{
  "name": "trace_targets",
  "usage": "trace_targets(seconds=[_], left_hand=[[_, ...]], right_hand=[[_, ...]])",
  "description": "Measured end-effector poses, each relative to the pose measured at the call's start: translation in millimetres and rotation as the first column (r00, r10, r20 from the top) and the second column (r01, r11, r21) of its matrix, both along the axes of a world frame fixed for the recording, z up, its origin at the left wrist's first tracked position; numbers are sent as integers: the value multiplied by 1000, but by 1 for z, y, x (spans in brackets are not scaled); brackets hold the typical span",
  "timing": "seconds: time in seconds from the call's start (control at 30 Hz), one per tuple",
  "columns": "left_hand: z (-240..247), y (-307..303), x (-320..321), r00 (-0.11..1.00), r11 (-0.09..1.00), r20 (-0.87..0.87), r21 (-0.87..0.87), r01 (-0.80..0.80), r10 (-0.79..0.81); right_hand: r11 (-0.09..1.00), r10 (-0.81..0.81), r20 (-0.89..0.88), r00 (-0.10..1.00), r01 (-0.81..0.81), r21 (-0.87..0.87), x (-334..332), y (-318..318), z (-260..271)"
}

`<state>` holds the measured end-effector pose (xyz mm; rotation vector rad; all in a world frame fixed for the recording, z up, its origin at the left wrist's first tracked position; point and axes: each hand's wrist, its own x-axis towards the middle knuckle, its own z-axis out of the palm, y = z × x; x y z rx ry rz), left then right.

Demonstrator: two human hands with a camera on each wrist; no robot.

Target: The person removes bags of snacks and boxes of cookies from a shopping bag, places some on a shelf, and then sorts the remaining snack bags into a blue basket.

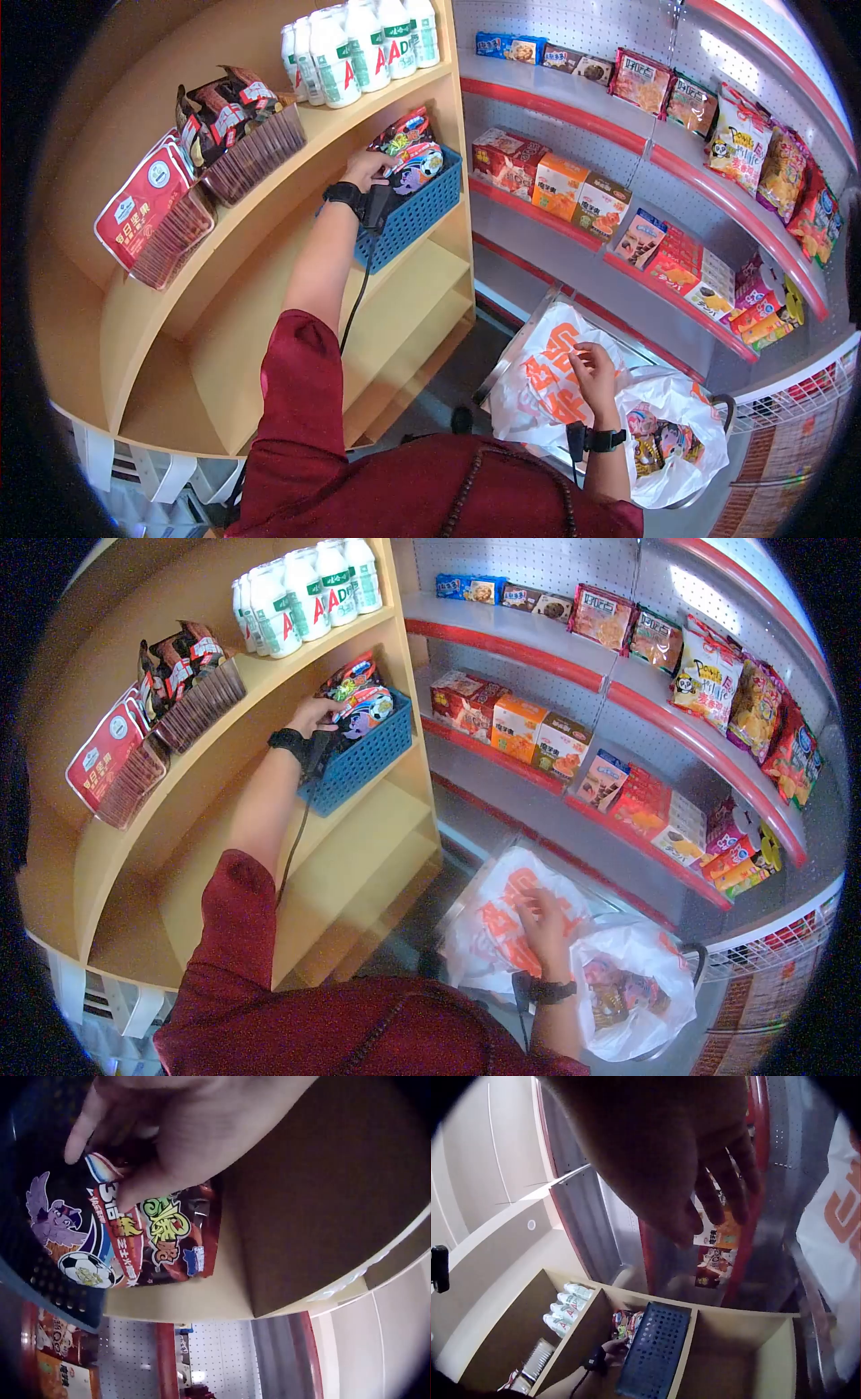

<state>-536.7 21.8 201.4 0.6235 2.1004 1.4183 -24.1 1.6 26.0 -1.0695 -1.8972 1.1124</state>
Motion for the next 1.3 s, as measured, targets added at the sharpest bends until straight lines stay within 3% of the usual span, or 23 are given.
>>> trace_targets(seconds=[0.1, 0.17, 0.23, 0.3, 0.33, 0.37, 0.4, 0.43, 0.5, 0.53, 0.63, 0.67, 0.8, 0.87, 0.9, 0.97, 1.03, 1.1, 1.13, 1.17, 1.23, 1.3], left_hand=[[-13, 3, -17, 997, 992, -76, -122, -15, 6], [-19, 2, -11, 994, 992, -102, -116, -58, 46], [-28, 5, -14, 994, 991, 0, 67, -113, 113], [-32, 8, -24, 997, 996, -3, 24, -82, 83], [-29, 6, -23, 953, 988, -295, -113, -107, 70], [-26, 4, -21, 830, 957, -557, -235, -168, 9], [-22, 0, -19, 756, 965, -650, -238, -113, -71], [-18, 1, -14, 756, 965, -651, -238, -112, -73], [-8, 5, -3, 589, 805, -720, -564, -185, -368], [-14, 12, -14, 578, 780, -709, -598, -186, -405], [-18, 22, -31, 509, 838, -776, -516, -175, -372], [-23, 20, -32, 489, 885, -821, -428, -183, -296], [-24, 28, -45, 587, 821, -717, -552, -148, -376], [-10, 18, -26, 824, 941, -544, -336, -41, -158], [-7, 15, -23, 827, 938, -539, -343, -39, -163], [0, 10, -21, 501, 911, -821, -389, -139, -274], [-1, 9, -30, 464, 912, -845, -377, -160, -268], [-13, 10, -57, 383, 973, -912, -202, -113, -145], [10, -6, -33, 539, 913, -789, -400, -84, -296], [18, -24, -15, 540, 911, -786, -405, -83, -300], [19, -58, 17, 638, 822, -616, -567, 49, -463], [-6, -85, 40, 579, 839, -681, -545, 10, -449]], right_hand=[[1000, -4, 44, 999, 5, -10, 5, -1, 1], [1000, -2, 24, 1000, 2, -8, 6, -1, 1], [1000, -11, 37, 999, 11, -9, 7, -1, 3], [1000, -20, 54, 998, 21, -10, 8, 0, 2], [1000, -26, 43, 999, 26, -13, 9, 0, 1], [999, -32, 31, 999, 32, -17, 10, 0, -1], [999, -34, 30, 999, 34, -19, 11, 0, -2], [999, -30, 30, 999, 30, -14, 12, 0, -3], [1000, -29, 31, 999, 29, -9, 12, 1, -3], [999, -33, 39, 999, 33, 6, 12, 1, -1], [999, -43, 48, 998, 42, 29, 15, 1, -5], [998, -45, 44, 998, 43, 42, 17, 1, -6], [997, -78, 89, 993, 77, 18, 19, -3, -6], [994, -101, 43, 994, 102, -31, 22, -3, -9], [994, -101, 49, 994, 103, -39, 24, -3, -10], [995, -99, 41, 994, 99, -1, 28, -5, -9], [995, -87, 66, 994, 90, -39, 32, -7, -6], [993, -96, 76, 993, 100, -59, 39, -9, -6], [994, -110, 80, 991, 112, -20, 45, -9, -11], [993, -110, 82, 991, 112, -26, 49, -11, -12], [985, -160, 66, 985, 163, -47, 56, -15, -10], [986, -155, 90, 984, 159, -44, 63, -17, -8]])
